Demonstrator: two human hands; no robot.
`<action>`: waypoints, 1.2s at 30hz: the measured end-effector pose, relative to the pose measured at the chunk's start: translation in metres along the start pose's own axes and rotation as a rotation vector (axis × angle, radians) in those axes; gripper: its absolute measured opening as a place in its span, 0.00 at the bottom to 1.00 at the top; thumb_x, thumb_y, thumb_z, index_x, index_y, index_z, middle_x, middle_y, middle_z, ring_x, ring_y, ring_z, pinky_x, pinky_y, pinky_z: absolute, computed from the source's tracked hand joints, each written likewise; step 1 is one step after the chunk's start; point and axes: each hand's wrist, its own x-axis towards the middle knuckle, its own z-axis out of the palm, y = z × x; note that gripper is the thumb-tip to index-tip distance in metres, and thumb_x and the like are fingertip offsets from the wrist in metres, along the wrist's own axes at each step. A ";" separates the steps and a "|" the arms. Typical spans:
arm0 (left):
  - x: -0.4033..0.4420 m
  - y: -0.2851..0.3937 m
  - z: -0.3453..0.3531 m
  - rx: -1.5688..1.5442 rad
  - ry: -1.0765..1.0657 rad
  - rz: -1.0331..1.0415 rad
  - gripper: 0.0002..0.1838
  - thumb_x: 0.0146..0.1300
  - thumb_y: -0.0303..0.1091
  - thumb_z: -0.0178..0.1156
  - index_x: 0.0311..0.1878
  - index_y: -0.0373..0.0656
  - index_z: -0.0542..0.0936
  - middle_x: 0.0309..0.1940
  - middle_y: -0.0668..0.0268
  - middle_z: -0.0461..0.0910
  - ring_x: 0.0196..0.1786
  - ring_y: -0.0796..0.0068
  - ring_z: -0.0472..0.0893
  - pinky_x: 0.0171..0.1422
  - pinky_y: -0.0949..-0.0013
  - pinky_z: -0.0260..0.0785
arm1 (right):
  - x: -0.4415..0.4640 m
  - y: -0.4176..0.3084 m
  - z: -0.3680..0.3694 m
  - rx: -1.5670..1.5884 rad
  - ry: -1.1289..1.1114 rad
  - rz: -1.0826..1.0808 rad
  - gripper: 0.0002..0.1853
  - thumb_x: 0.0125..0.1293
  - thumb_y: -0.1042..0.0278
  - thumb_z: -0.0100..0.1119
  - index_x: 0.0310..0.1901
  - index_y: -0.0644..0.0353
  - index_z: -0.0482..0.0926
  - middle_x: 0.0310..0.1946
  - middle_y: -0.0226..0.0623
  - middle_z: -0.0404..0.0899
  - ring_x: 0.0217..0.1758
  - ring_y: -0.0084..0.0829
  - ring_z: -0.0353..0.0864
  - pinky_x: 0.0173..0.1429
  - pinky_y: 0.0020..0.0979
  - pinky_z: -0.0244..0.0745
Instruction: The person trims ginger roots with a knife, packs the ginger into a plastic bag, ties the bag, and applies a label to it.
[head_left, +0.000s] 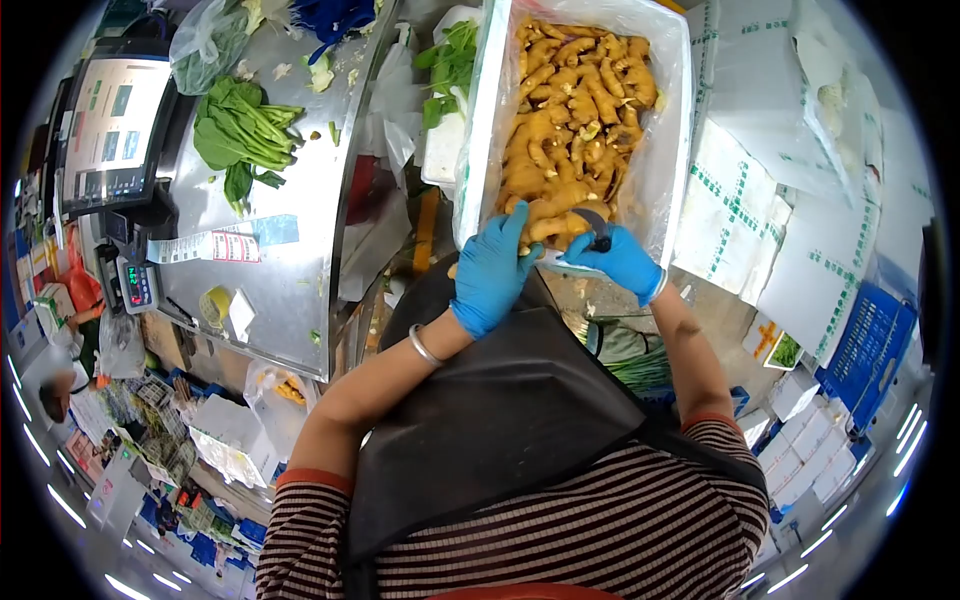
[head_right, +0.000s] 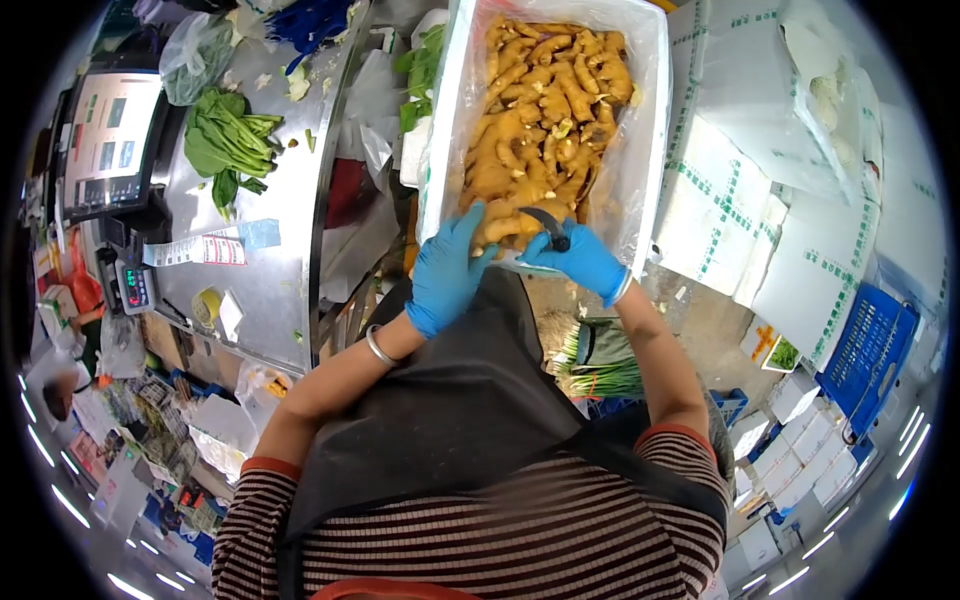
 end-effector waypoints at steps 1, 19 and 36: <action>0.000 -0.002 -0.003 -0.041 -0.017 0.008 0.34 0.57 0.33 0.67 0.69 0.46 0.68 0.48 0.52 0.76 0.44 0.49 0.79 0.49 0.56 0.73 | -0.010 -0.003 -0.004 -0.013 -0.010 0.023 0.10 0.60 0.69 0.70 0.40 0.64 0.86 0.36 0.34 0.85 0.39 0.23 0.81 0.50 0.26 0.77; -0.017 -0.027 0.003 0.014 -0.120 0.228 0.44 0.49 0.24 0.67 0.73 0.47 0.63 0.49 0.50 0.74 0.47 0.45 0.76 0.56 0.55 0.70 | -0.018 0.049 0.007 -0.740 0.761 -0.275 0.26 0.61 0.69 0.64 0.62 0.40 0.77 0.27 0.36 0.76 0.26 0.35 0.79 0.34 0.33 0.76; -0.034 -0.037 -0.012 -0.742 -0.008 -0.177 0.31 0.66 0.23 0.60 0.71 0.40 0.65 0.54 0.60 0.79 0.54 0.68 0.80 0.60 0.67 0.73 | 0.061 0.019 -0.061 -0.313 0.700 0.060 0.15 0.67 0.55 0.60 0.46 0.57 0.81 0.30 0.40 0.82 0.28 0.38 0.81 0.35 0.38 0.76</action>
